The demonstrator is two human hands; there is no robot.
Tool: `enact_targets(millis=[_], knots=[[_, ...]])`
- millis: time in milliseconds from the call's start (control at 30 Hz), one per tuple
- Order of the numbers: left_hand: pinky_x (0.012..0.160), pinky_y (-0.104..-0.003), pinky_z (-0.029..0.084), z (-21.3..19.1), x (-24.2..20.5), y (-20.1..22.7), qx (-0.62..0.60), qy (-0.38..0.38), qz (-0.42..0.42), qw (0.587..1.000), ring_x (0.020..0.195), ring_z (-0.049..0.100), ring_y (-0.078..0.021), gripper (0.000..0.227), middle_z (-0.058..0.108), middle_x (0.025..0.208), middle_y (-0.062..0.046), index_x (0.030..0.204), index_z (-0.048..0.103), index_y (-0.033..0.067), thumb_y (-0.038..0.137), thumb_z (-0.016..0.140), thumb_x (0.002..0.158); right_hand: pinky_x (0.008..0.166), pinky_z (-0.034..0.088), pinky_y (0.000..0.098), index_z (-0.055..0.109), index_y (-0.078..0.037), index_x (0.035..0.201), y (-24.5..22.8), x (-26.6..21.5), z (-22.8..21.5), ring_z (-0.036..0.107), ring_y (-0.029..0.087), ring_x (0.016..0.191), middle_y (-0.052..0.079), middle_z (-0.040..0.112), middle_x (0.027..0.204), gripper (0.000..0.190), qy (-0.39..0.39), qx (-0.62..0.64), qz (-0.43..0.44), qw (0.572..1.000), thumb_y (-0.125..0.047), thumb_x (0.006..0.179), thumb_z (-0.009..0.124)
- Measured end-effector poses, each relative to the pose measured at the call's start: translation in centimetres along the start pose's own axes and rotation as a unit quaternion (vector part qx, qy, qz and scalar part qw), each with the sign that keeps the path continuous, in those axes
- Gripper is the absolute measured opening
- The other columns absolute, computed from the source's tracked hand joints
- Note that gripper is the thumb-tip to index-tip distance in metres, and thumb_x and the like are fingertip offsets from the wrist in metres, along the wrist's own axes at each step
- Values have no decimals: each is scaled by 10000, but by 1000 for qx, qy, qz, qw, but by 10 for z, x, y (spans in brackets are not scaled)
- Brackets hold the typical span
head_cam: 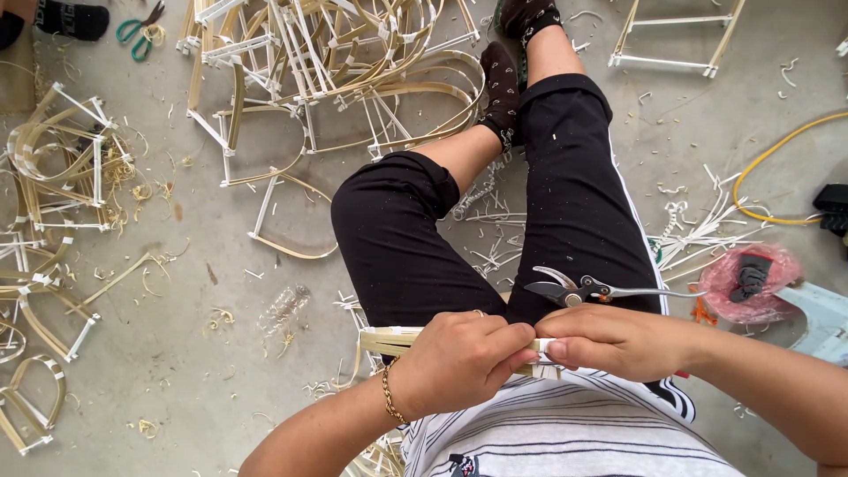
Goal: Assembling and trimming arched furniture frame components using clippers on a workshop floor.
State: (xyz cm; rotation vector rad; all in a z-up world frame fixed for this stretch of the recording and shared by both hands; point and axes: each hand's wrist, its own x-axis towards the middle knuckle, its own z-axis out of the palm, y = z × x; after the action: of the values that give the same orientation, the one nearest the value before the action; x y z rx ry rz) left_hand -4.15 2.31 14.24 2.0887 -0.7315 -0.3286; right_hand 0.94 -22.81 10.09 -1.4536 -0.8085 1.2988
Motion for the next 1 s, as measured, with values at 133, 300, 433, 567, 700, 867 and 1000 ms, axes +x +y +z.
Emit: enact_targets(millis=[133, 300, 433, 567, 700, 867, 1000], knots=[[605, -352, 537, 5, -3, -3, 7, 4, 3, 1000, 673, 681, -238, 133, 654, 737, -51, 999, 670, 78, 210, 688, 995, 852, 510, 376, 629, -22, 978, -1, 4, 1, 632, 234, 874, 99, 642, 882, 390, -6, -16, 31, 999, -328, 1057, 400], [619, -359, 539, 10, 0, -6, 8, -13, 15, 1000, 691, 681, -242, 166, 655, 761, -48, 961, 642, 74, 231, 670, 1004, 850, 516, 372, 644, -37, 1010, 7, 3, 1, 652, 218, 900, 78, 661, 905, 390, -1, -12, 74, 997, -357, 1045, 424], [637, -389, 531, -1, 24, -14, 48, 1, 4, 999, 706, 683, -258, 192, 652, 738, -57, 933, 662, 101, 272, 670, 1020, 834, 522, 404, 669, -31, 1040, 51, -21, -1, 601, 254, 905, 115, 652, 926, 393, 96, 69, 92, 989, -355, 1038, 447], [630, -387, 528, -10, 37, -28, 117, 31, 30, 992, 725, 650, -276, 420, 650, 809, -91, 1188, 637, 43, 354, 686, 910, 937, 486, 405, 621, -69, 1208, 95, -51, 18, 587, 284, 1097, 133, 630, 1159, 509, 305, -209, 49, 928, -477, 915, 538], [722, -361, 547, -1, 37, -65, 230, 52, 65, 970, 838, 655, -249, 408, 634, 927, -88, 1369, 563, 43, 164, 609, 981, 1058, 384, 513, 459, -82, 1461, 135, -79, 51, 519, 358, 1280, 184, 561, 1389, 1056, 382, -556, 110, 730, -734, 653, 647], [692, -306, 548, -39, 59, -81, 69, 77, 11, 995, 763, 679, -183, 413, 686, 886, -70, 1420, 554, 61, 96, 574, 1009, 1056, 452, 424, 411, -170, 1534, 130, -94, 28, 576, 283, 1227, 114, 596, 1329, 991, 289, -382, 305, 823, -612, 710, 739], [542, -233, 503, -31, 55, -88, -254, 52, -244, 934, 588, 601, -86, 352, 654, 727, -26, 1387, 598, 78, 91, 526, 1043, 859, 543, 403, 547, -149, 1381, 206, -116, 26, 634, 262, 971, 127, 702, 1160, 684, 305, -27, 253, 918, -391, 782, 774]])
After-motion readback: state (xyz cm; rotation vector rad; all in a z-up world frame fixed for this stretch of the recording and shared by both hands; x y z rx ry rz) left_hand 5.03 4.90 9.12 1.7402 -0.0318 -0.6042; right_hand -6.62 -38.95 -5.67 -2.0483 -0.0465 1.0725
